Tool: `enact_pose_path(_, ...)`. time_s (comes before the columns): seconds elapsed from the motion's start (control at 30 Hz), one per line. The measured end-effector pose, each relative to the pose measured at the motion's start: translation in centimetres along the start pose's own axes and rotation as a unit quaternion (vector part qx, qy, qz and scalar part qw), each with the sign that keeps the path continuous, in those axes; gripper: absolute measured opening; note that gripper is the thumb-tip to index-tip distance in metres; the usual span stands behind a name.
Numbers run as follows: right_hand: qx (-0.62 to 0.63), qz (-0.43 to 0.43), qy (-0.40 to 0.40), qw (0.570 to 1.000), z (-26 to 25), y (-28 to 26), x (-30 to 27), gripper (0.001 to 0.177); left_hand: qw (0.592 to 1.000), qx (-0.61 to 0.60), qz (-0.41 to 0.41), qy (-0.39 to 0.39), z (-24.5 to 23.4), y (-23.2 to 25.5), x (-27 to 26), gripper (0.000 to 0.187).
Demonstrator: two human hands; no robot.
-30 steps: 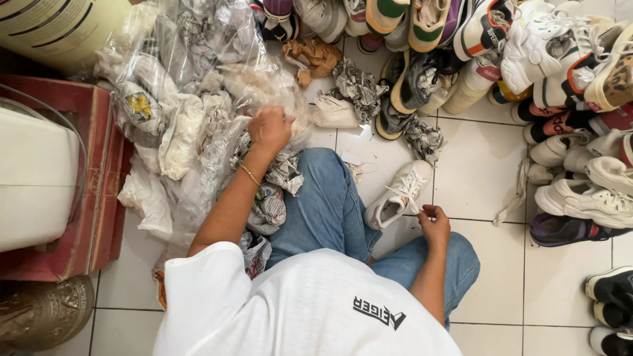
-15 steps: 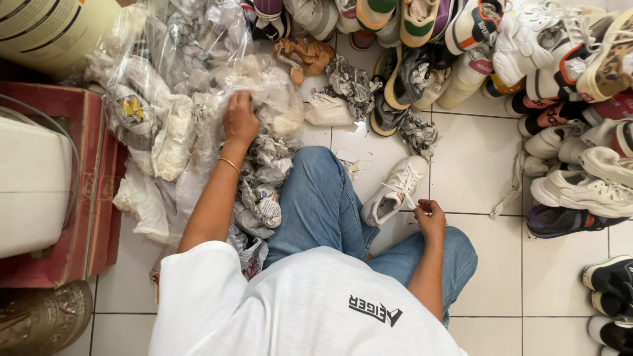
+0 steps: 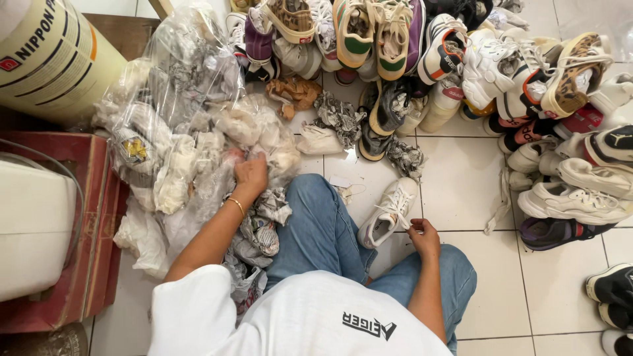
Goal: The person stuffs various shoes with crumpled paper by hand, handling multiple shoes one at a time while surrounded by a large collection of footwear on the floor.
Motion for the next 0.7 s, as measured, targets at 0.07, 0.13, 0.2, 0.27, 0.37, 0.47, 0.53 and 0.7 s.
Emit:
enact_pose_path(0.07, -0.011, 0.001, -0.003, 1.000, 0.1, 0.5, -0.2, 0.034, 0.995, -0.020, -0.064, -0.071, 0.5, -1.2, -0.9, 0.024)
enact_pose_path(0.13, 0.006, -0.003, -0.009, 1.000, 0.0, 0.5, 0.1, 0.036, 0.995, 0.029, -0.074, 0.053, -5.6, -0.9, -2.1, 0.017)
enact_pose_path(0.2, 0.014, -0.004, -0.002, 1.000, 0.0, 0.7, 0.0, 0.035, 0.982, 0.034, -0.067, 0.176, -6.4, -3.1, -1.4, 0.012)
enact_pose_path(0.27, 0.016, -0.010, -0.002, 1.000, -0.1, 0.8, 0.3, 0.035, 0.953, 0.038, -0.069, 0.294, -8.0, -3.7, -1.4, 0.007)
enact_pose_path(0.37, 0.011, -0.019, -0.008, 1.000, 0.8, 1.2, 1.2, 0.034, 0.923, -0.135, -0.126, 0.338, -10.6, -2.0, -2.1, 0.013)
enact_pose_path(0.47, 0.018, -0.021, -0.011, 1.000, 1.5, 1.6, 2.0, 0.033, 0.866, -0.180, -0.015, 0.466, -10.1, 2.2, -3.0, 0.006)
enact_pose_path(0.53, 0.028, -0.015, -0.011, 0.999, 1.0, 1.5, 1.2, 0.033, 0.885, -0.207, 0.087, 0.407, -5.3, 4.0, -2.8, 0.019)
enact_pose_path(0.7, 0.033, -0.016, -0.009, 0.999, 0.9, 1.8, 1.5, 0.034, 0.955, -0.291, -0.058, 0.027, -2.1, 2.9, -4.7, 0.034)
Point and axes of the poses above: each hand's wrist, its own x-axis towards the middle knuckle, its own z-axis out of the palm, y = z × x, the point moved 3 cm from there along x, towards the middle knuckle, and after that the axes turned 14 degrees about z, right-handed, at the moved point
